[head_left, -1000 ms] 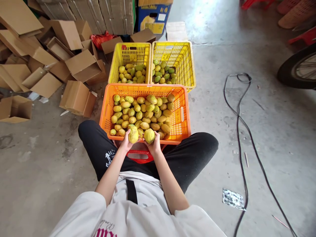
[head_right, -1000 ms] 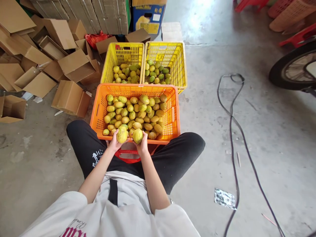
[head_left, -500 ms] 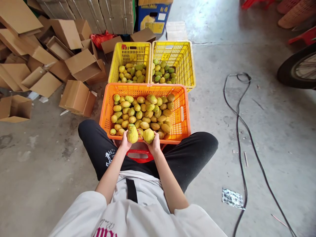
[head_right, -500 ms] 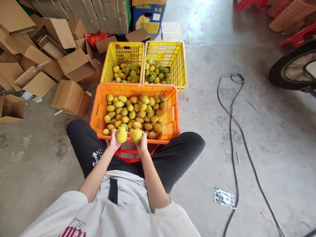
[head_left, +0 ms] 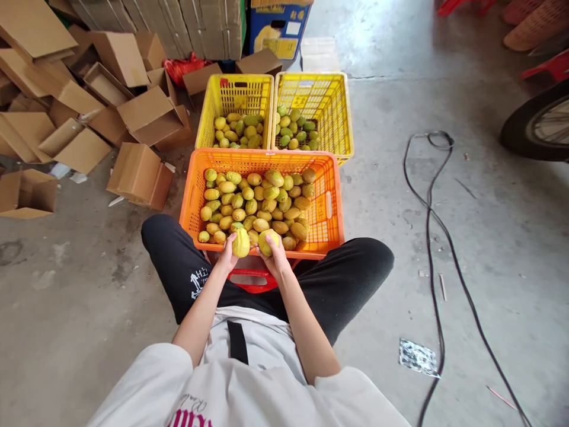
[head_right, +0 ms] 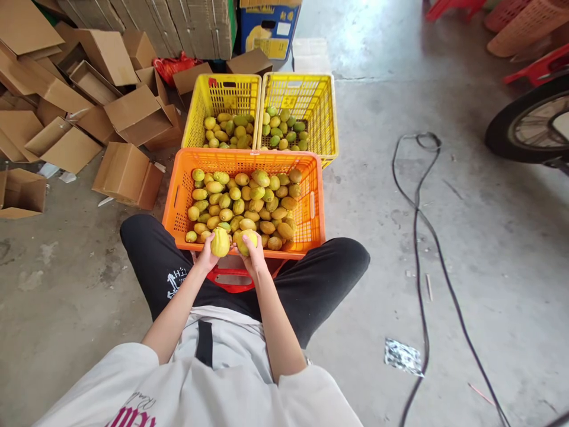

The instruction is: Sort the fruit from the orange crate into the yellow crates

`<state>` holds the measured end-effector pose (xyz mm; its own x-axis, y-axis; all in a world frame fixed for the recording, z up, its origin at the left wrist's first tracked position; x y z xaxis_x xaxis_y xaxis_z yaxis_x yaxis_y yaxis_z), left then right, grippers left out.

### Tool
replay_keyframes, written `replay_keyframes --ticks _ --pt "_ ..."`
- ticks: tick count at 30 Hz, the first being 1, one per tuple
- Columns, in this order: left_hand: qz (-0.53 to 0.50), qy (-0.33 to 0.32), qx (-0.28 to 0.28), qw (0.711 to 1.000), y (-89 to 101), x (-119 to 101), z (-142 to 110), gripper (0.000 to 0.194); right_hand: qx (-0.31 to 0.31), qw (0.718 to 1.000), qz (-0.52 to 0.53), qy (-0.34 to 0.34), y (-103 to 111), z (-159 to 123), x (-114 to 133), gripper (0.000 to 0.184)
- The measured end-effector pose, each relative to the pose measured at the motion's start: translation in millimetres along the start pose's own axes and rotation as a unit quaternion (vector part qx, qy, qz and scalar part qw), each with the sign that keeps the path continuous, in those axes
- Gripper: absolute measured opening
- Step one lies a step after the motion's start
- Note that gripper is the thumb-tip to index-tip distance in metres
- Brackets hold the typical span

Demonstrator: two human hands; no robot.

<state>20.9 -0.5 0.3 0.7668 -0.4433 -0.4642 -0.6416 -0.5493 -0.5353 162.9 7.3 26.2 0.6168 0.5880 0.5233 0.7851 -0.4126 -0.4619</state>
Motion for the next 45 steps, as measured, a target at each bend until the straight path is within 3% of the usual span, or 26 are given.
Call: replay_keyframes --ticks 6,9,14,20,25,34,41,45 --pt "-0.013 0.002 -0.003 1.000 1.0 -3.1 0.3 0.043 0.008 1.000 0.022 -0.004 2.1 2.7 0.4 0.030" --pt "0.001 0.020 -0.012 1.000 4.6 -0.5 1.7 0.049 0.006 0.999 0.041 -0.020 4.2 4.7 -0.7 0.030" --pt "0.016 -0.003 -0.026 1.000 9.9 -1.5 2.1 0.032 -0.003 0.999 0.047 -0.007 4.9 6.1 1.4 0.026" --pt "0.010 -0.020 -0.013 1.000 6.7 -2.0 1.5 0.028 -0.005 1.000 0.028 -0.002 2.9 4.3 2.9 0.033" --pt "-0.002 0.010 -0.018 1.000 3.4 1.6 2.3 0.034 -0.032 0.999 0.042 -0.013 8.0 5.8 -0.8 0.036" --pt "0.009 0.007 -0.046 0.999 11.6 2.8 4.5 0.038 -0.051 0.997 -0.015 0.054 14.2 8.4 -0.7 0.050" --pt "0.037 -0.008 -0.060 0.997 14.0 3.5 4.0 0.028 -0.056 0.998 0.031 -0.013 18.7 13.4 -7.3 0.028" --pt "0.046 -0.001 -0.043 0.998 10.6 3.8 2.3 0.041 -0.049 0.997 0.030 -0.050 18.2 14.7 -11.7 0.029"
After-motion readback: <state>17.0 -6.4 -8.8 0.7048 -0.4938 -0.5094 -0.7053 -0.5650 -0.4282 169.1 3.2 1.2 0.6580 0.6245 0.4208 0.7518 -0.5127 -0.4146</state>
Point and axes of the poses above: each hand's wrist, its own z-axis towards the middle knuckle, its own y-axis out of the back of the hand, x = y × z, the point moved 7 cm from there along z, towards the middle knuckle, and after that the axes turned 3 degrees about -z, right-handed, at the moved point
